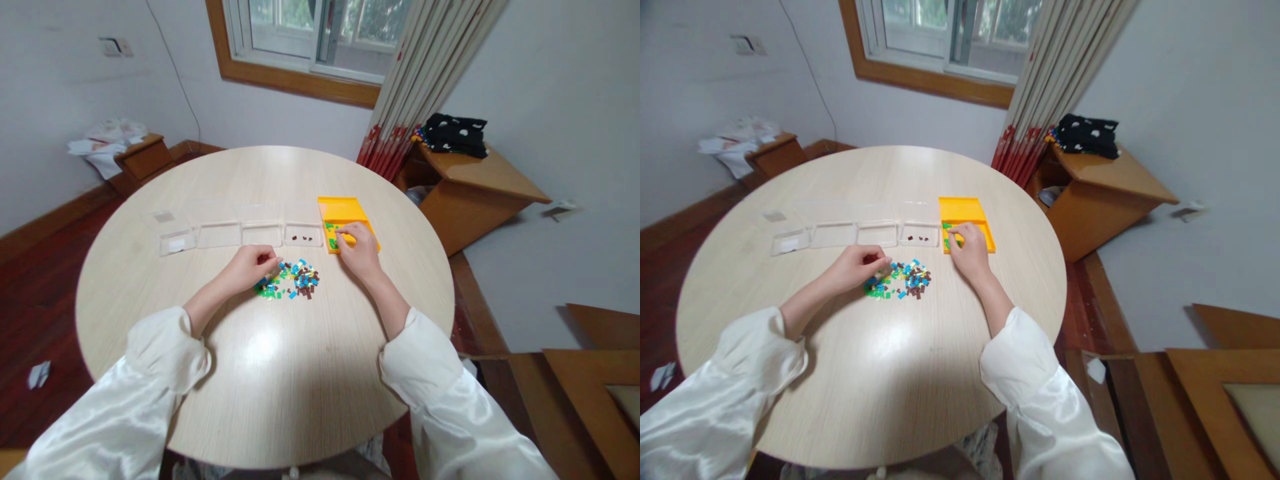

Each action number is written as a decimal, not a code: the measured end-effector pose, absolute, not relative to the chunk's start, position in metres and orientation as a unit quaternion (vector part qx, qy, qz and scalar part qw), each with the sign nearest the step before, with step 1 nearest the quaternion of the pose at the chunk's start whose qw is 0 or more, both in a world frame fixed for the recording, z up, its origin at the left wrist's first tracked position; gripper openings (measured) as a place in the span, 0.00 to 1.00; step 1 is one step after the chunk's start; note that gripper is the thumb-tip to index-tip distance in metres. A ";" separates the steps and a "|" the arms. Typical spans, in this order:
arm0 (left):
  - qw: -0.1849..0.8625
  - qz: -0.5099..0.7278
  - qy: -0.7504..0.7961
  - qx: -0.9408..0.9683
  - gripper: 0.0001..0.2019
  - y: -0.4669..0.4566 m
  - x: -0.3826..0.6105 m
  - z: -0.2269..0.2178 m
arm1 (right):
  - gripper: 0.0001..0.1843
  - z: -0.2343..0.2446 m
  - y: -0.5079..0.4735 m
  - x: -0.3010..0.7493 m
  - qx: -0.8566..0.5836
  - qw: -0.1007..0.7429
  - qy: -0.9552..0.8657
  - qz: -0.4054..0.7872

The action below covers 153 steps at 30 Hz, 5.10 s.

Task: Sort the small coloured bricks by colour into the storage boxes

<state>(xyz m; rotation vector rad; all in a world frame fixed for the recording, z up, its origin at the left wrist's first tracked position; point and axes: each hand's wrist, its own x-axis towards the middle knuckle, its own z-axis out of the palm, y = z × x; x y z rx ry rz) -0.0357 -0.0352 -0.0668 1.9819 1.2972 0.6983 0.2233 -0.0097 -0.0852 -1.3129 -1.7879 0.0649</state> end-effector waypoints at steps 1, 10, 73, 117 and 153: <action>0.335 0.266 0.495 0.756 0.14 -0.035 -0.036 -0.067 | 0.08 -0.083 -0.012 0.220 -0.503 0.451 -0.736 0.036; 0.309 0.258 0.491 0.773 0.12 -0.032 -0.036 -0.070 | 0.06 -0.078 -0.036 0.185 -0.357 0.372 -0.840 0.172; 0.239 0.230 0.495 0.803 0.09 -0.033 -0.034 -0.071 | 0.10 -0.089 -0.029 0.181 -0.476 0.436 -0.743 0.178; 0.246 0.265 0.491 0.792 0.06 -0.032 -0.033 -0.074 | 0.08 -0.080 -0.043 0.172 -0.363 0.292 -0.863 0.193; 0.047 0.364 0.603 0.708 0.17 -0.015 -0.056 -0.077 | 0.13 -0.083 -0.043 0.172 -0.376 0.244 -0.877 0.171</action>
